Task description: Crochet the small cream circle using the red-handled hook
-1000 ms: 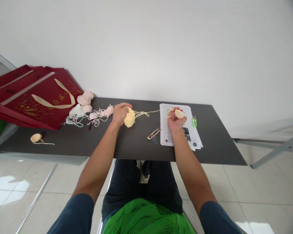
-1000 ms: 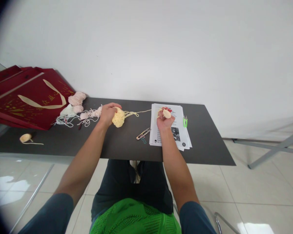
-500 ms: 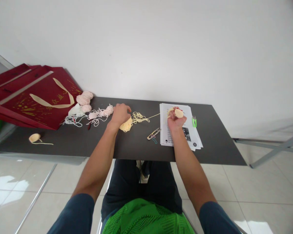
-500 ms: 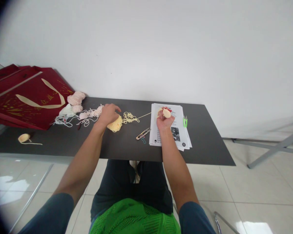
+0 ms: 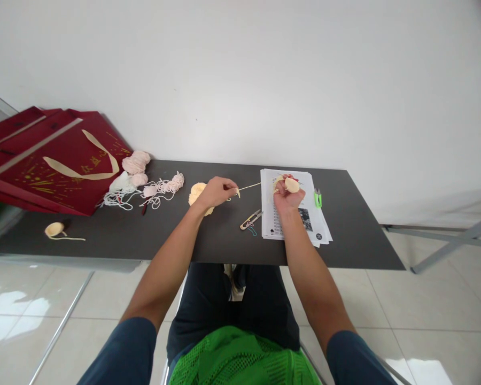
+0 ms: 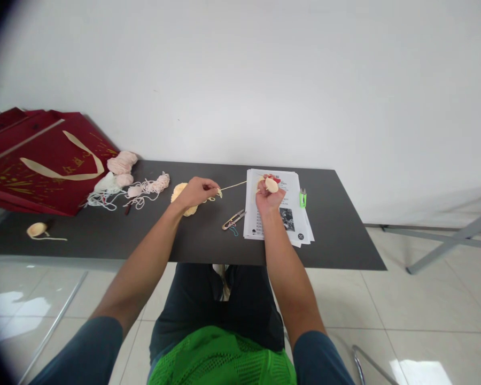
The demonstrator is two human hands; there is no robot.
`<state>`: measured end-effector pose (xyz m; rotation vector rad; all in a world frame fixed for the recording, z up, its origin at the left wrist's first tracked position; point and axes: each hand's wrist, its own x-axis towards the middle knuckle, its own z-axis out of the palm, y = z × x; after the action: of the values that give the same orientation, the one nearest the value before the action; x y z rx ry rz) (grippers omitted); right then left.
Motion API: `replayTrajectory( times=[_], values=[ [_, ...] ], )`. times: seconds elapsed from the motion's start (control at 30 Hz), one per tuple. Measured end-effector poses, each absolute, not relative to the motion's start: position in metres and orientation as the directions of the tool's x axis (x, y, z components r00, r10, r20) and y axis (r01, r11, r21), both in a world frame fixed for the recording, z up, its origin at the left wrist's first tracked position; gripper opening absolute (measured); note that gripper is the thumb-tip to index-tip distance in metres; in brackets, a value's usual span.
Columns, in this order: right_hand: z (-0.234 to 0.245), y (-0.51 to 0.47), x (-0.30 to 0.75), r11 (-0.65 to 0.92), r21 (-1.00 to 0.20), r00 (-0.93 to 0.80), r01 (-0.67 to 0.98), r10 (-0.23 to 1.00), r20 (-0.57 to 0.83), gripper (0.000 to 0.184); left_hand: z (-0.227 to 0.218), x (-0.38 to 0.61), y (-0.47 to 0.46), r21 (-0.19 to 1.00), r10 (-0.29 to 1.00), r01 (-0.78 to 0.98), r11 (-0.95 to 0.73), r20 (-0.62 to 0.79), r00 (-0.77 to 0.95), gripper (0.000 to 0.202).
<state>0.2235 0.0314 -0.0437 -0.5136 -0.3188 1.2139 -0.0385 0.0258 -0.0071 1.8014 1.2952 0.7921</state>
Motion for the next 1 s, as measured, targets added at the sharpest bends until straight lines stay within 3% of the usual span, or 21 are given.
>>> replayTrajectory(
  times=[0.17, 0.33, 0.5, 0.57, 0.83, 1.0],
  values=[
    [-0.049, 0.034, 0.219, 0.185, -0.618, 0.265, -0.764, 0.964, -0.038, 0.004, -0.005, -0.039, 0.022, 0.974, 0.98, 0.214, -0.07, 0.027, 0.199, 0.025],
    [-0.053, 0.024, 0.2, -0.035, -0.746, 0.044, -0.665, 0.995, -0.085, 0.016, -0.012, -0.039, 0.026, 0.998, 0.986, 0.0, 0.064, -0.063, 0.152, 0.022],
    [-0.048, 0.011, 0.191, -0.125, -0.818, -0.115, -0.561, 0.991, -0.073, 0.054, -0.01, -0.038, 0.024, 0.988, 0.978, -0.08, 0.135, -0.12, 0.169, 0.021],
    [-0.046, 0.008, 0.191, -0.155, -0.849, -0.215, -0.505, 0.975, -0.05, 0.061, -0.007, -0.038, 0.022, 0.985, 0.973, -0.097, 0.142, -0.121, 0.199, 0.021],
    [-0.054, 0.003, 0.174, -0.252, -0.88, -0.399, -0.402, 0.913, -0.079, 0.051, -0.002, -0.03, 0.014, 0.985, 0.953, -0.136, 0.109, -0.065, 0.295, 0.027],
    [-0.054, 0.002, 0.168, -0.236, -0.87, -0.394, -0.433, 0.917, -0.053, 0.029, -0.007, -0.027, 0.017, 0.987, 0.954, -0.108, 0.12, -0.085, 0.287, 0.021]
  ],
)
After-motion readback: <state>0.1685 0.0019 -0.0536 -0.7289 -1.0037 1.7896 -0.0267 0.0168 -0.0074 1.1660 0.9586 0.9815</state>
